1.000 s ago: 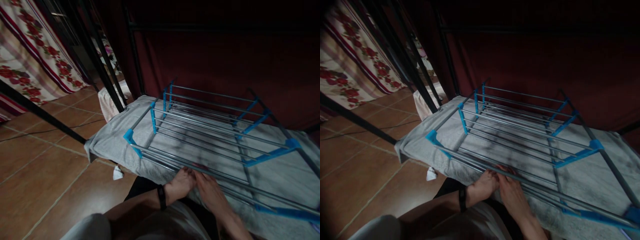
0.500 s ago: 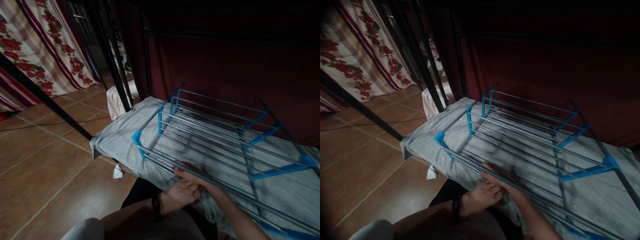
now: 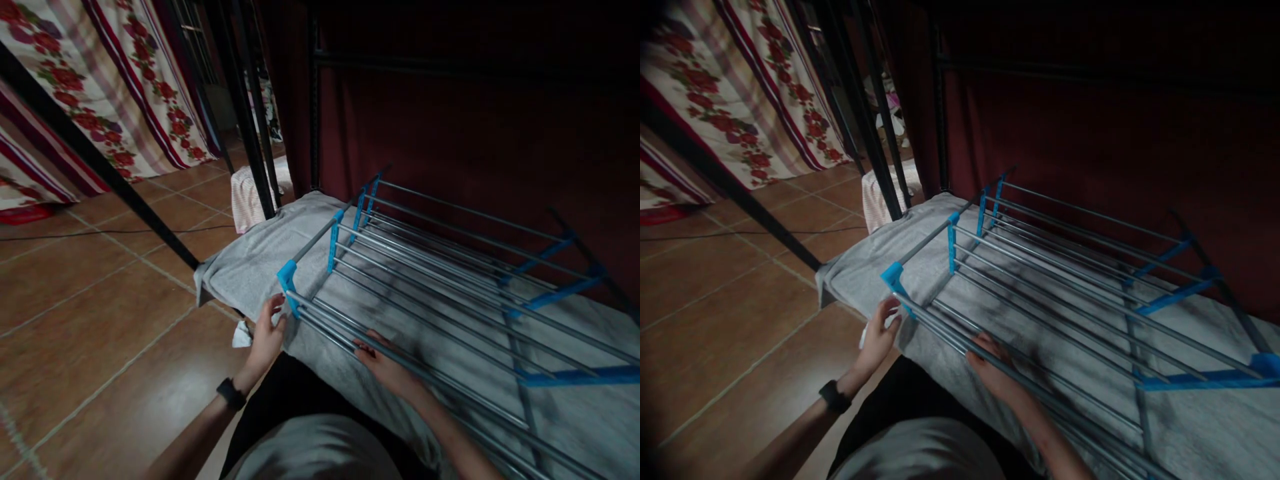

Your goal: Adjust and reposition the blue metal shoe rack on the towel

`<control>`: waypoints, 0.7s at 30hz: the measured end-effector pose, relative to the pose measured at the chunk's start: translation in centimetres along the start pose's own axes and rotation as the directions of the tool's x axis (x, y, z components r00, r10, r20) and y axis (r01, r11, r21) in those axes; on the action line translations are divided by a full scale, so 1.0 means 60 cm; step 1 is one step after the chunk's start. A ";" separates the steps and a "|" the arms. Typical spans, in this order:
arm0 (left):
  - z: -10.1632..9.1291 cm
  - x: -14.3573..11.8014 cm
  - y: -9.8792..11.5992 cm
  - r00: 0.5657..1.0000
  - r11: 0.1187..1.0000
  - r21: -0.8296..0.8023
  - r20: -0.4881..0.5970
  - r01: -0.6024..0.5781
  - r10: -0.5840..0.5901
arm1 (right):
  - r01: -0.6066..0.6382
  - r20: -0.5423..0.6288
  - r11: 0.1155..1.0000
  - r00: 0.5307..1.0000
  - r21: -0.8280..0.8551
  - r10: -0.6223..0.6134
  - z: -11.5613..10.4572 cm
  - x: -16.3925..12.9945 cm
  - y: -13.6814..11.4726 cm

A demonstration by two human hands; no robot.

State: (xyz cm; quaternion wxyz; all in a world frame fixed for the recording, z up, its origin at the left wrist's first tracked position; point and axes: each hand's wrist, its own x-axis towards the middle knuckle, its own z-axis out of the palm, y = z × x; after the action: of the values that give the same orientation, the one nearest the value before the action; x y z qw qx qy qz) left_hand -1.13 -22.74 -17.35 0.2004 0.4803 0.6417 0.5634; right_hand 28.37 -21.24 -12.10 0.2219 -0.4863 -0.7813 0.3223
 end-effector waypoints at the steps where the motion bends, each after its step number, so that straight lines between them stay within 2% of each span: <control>1: 0.007 0.012 0.002 0.997 0.999 -0.050 0.079 0.006 -0.002 | -0.009 0.014 1.000 1.000 0.024 0.009 0.001 -0.001 0.001; 3: 0.024 0.026 0.009 0.976 0.989 -0.144 0.217 0.036 -0.004 | -0.025 0.042 0.998 0.999 0.062 0.023 0.000 -0.004 0.000; 5: 0.038 0.029 0.015 0.958 0.974 -0.210 0.288 0.078 -0.015 | -0.012 0.042 0.998 0.999 0.056 0.009 -0.003 -0.008 -0.003; 9: 0.048 0.021 0.016 0.960 0.966 -0.228 0.273 0.121 -0.056 | 0.036 0.008 0.999 0.999 -0.016 -0.036 -0.012 -0.015 -0.013; 14: 0.050 0.018 0.012 0.972 0.968 -0.224 0.228 0.113 -0.061 | 0.066 -0.029 0.997 0.997 -0.045 -0.068 -0.016 -0.018 -0.017; 21: 0.063 0.011 0.017 0.985 0.965 -0.245 0.165 0.094 -0.054 | 0.058 0.025 0.998 0.998 -0.014 -0.058 -0.016 -0.023 -0.003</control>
State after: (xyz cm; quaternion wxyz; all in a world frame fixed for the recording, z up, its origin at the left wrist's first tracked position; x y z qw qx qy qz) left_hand 1.96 -20.28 -17.28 0.3306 0.4697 0.5645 0.5928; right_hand 29.48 -22.25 -11.34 0.2181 -0.4610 -0.8001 0.3158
